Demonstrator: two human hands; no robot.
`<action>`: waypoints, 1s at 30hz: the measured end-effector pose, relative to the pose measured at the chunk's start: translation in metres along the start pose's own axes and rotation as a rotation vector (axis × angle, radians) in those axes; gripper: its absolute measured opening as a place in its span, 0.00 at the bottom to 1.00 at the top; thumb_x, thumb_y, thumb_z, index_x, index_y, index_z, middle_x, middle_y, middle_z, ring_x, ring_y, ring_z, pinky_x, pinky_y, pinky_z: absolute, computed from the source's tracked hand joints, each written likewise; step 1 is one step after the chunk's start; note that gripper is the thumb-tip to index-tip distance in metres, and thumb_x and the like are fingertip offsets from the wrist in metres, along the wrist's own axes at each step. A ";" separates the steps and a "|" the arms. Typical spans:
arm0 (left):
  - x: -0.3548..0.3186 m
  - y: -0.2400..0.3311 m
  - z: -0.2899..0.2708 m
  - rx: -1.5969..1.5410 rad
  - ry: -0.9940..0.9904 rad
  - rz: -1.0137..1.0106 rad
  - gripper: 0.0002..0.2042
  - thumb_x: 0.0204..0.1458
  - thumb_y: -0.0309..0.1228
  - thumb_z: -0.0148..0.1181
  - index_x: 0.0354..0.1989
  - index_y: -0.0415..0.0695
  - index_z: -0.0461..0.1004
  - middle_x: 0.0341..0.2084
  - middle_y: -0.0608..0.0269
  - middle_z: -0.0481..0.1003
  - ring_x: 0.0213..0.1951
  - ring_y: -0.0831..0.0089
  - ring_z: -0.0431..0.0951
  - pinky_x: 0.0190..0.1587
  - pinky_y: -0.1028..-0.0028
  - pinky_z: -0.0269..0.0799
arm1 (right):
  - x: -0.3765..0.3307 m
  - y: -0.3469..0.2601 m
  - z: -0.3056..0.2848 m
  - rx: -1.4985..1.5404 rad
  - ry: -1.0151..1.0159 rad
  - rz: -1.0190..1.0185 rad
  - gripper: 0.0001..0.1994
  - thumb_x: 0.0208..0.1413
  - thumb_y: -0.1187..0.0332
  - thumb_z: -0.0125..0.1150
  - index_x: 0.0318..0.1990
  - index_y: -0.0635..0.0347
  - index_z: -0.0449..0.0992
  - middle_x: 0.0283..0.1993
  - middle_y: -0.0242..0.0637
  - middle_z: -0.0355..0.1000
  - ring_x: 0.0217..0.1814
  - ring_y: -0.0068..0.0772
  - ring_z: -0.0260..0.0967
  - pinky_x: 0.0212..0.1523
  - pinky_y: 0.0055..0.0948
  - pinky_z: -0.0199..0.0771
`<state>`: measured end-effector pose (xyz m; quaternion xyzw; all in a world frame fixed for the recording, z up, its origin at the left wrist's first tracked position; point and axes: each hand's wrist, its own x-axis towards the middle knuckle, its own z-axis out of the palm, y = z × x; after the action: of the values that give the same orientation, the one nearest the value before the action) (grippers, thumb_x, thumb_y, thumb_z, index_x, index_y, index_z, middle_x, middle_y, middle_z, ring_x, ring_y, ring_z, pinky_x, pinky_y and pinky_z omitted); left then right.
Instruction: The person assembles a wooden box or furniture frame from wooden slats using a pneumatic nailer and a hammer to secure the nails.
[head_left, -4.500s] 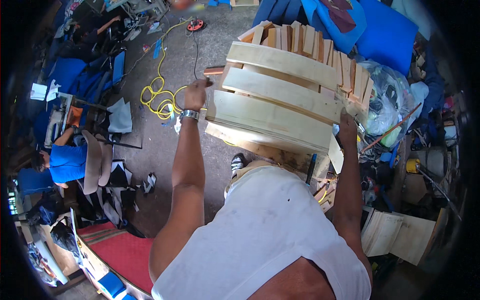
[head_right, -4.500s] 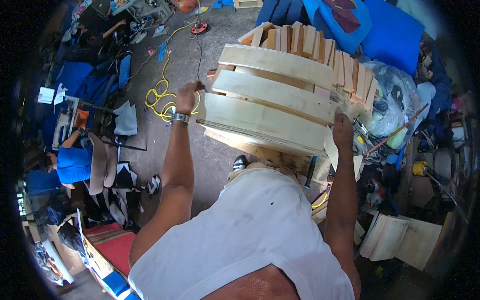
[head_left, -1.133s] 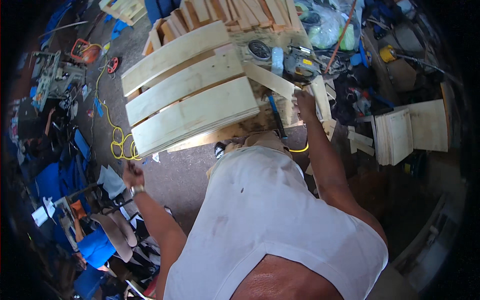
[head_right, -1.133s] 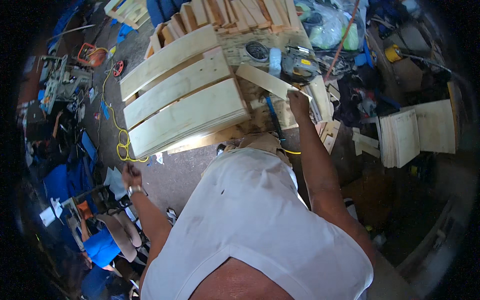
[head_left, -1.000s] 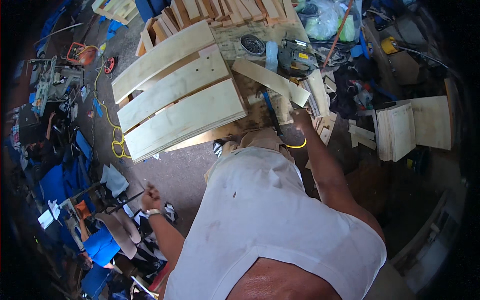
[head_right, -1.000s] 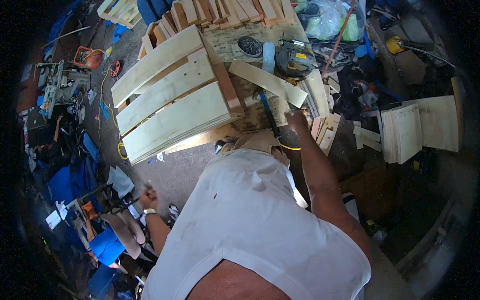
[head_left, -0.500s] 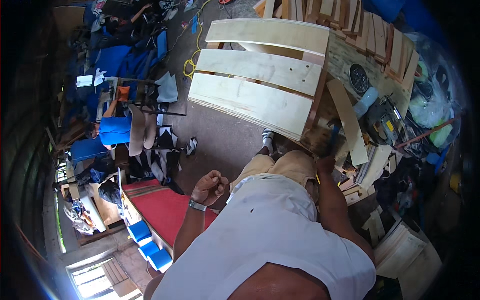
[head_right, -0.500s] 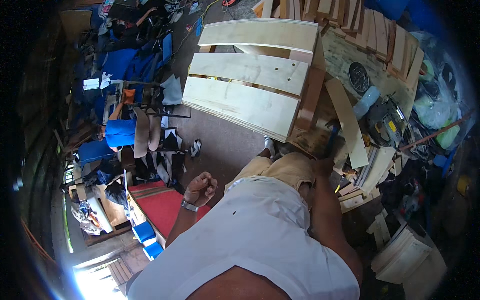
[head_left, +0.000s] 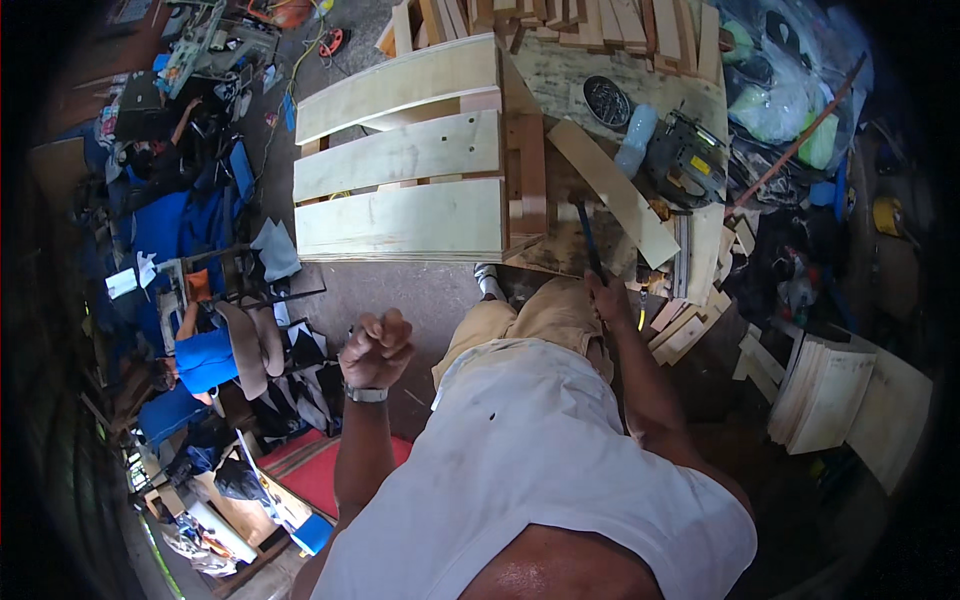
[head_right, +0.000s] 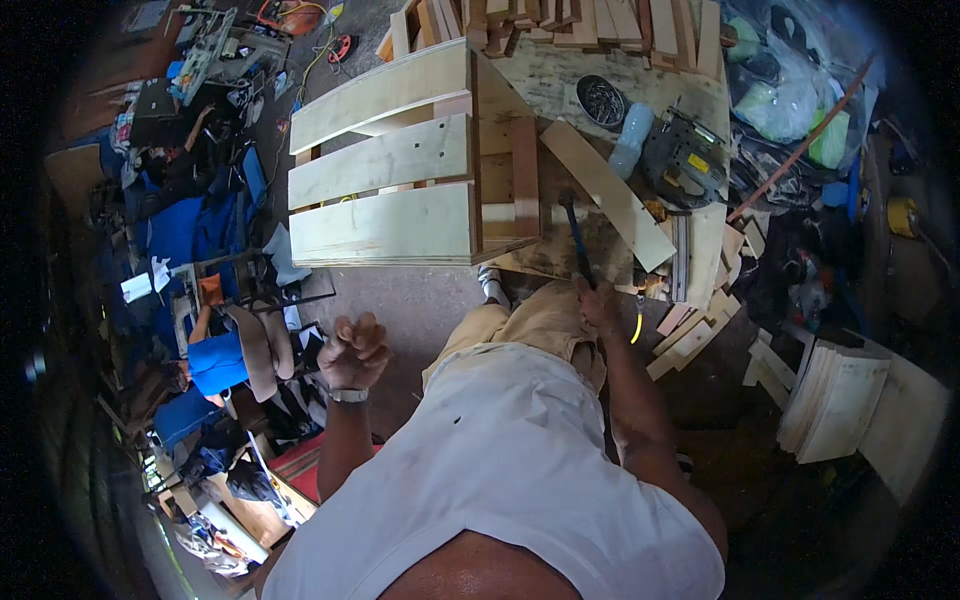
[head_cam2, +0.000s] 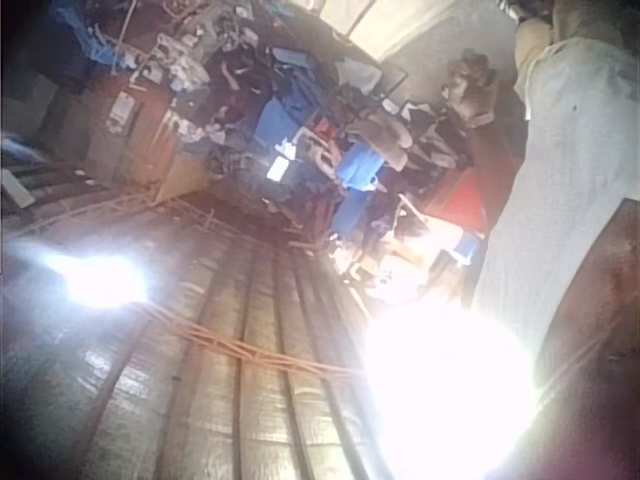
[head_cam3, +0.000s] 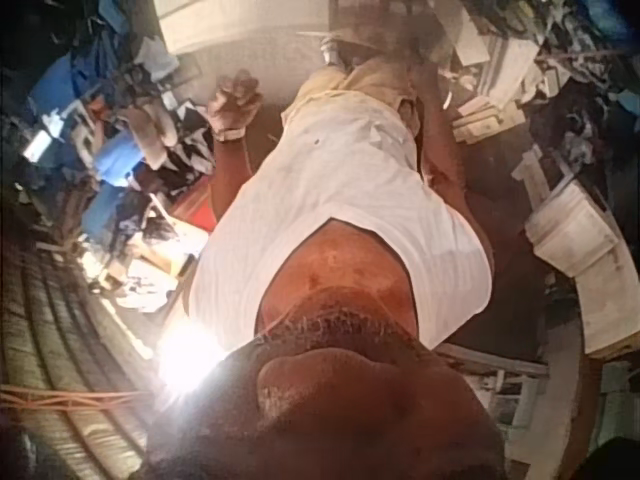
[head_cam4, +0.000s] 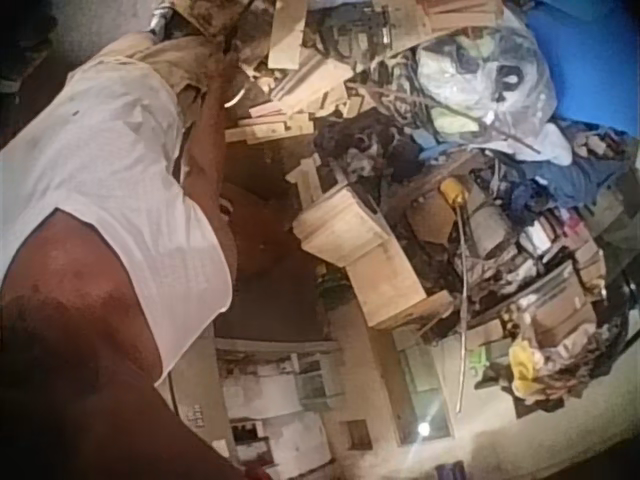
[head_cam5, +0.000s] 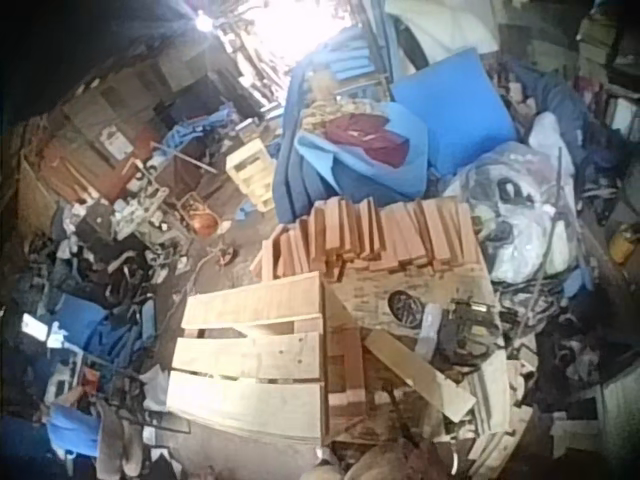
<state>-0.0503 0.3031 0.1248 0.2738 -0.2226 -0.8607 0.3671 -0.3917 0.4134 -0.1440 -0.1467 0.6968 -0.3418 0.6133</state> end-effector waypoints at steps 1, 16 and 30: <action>0.006 0.007 0.001 -0.008 -0.019 0.006 0.09 0.59 0.36 0.59 0.42 0.46 0.77 0.24 0.71 0.64 0.22 0.81 0.57 0.24 0.80 0.56 | -0.004 -0.001 0.001 -0.029 -0.002 0.019 0.18 0.62 0.50 0.56 0.33 0.57 0.71 0.20 0.25 0.62 0.16 0.16 0.59 0.16 0.23 0.60; 0.079 0.097 -0.027 0.275 -0.125 -0.088 0.19 0.58 0.21 0.55 0.59 0.38 0.67 0.33 0.59 0.77 0.19 0.87 0.61 0.20 0.87 0.56 | -0.103 -0.060 0.082 -0.045 0.543 -0.458 0.15 0.63 0.58 0.57 0.30 0.59 0.70 0.20 0.26 0.62 0.16 0.20 0.60 0.18 0.26 0.62; 0.156 0.139 -0.026 0.337 -0.255 0.158 0.08 0.64 0.32 0.54 0.40 0.41 0.76 0.29 0.69 0.74 0.19 0.91 0.58 0.17 0.86 0.49 | -0.193 -0.025 0.168 -0.192 0.863 -0.283 0.20 0.56 0.55 0.63 0.45 0.63 0.75 0.30 0.46 0.75 0.32 0.43 0.76 0.36 0.40 0.76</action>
<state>-0.0533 0.0934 0.1379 0.2018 -0.4286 -0.8075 0.3514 -0.1970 0.4662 0.0153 -0.1409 0.8899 -0.3859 0.1983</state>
